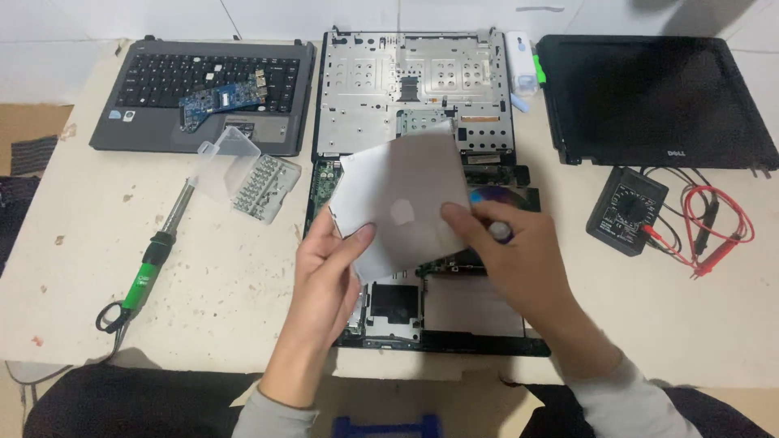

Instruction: Disassembling a laptop by removing the top cover, unscrewing internal components, and removing a disc

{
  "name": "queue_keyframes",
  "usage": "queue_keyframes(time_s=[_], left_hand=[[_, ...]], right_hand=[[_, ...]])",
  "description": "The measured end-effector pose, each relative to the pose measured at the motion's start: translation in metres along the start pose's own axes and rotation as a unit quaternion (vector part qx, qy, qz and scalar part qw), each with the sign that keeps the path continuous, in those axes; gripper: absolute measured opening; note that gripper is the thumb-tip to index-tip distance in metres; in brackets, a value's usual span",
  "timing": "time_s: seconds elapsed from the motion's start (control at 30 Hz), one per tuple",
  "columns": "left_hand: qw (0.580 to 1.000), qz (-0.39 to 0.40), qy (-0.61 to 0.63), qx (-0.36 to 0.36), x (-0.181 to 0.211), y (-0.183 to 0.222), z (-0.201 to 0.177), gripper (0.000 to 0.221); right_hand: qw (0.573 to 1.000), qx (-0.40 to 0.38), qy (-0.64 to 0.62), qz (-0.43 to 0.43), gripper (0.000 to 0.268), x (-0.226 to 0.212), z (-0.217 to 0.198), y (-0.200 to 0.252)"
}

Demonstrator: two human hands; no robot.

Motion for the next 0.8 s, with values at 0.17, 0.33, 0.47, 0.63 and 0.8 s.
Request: queue_keyframes(time_s=[0.17,0.33,0.47,0.63,0.8], left_hand=[[1.000,-0.012,-0.012,0.020,-0.014,-0.004,-0.018,0.050],[1.000,0.011,-0.026,0.012,-0.013,-0.007,-0.035,0.042],[0.999,0.009,-0.041,0.014,-0.006,-0.004,-0.034,0.042],[0.998,0.005,-0.059,0.015,0.006,0.002,-0.031,0.042],[0.996,-0.001,-0.085,0.016,0.012,0.007,-0.029,0.041]], right_hand=[[0.999,-0.037,0.012,-0.018,0.034,0.011,0.014,0.005],[0.996,-0.071,0.043,-0.043,0.041,-0.009,0.021,0.014],[0.993,-0.092,0.072,-0.023,0.044,-0.016,0.028,0.020],[0.991,-0.103,0.084,-0.034,0.044,-0.019,0.032,0.020],[0.987,-0.124,0.094,-0.030,0.042,-0.015,0.028,0.017]])
Point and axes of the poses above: each hand's wrist, its own y-axis away from the middle knuckle, its own z-axis out of the palm, x = y × z, the point moved 10 cm from there along -y, towards the middle knuckle, and after that the axes turned 9 degrees about x, right-handed, at the moved point
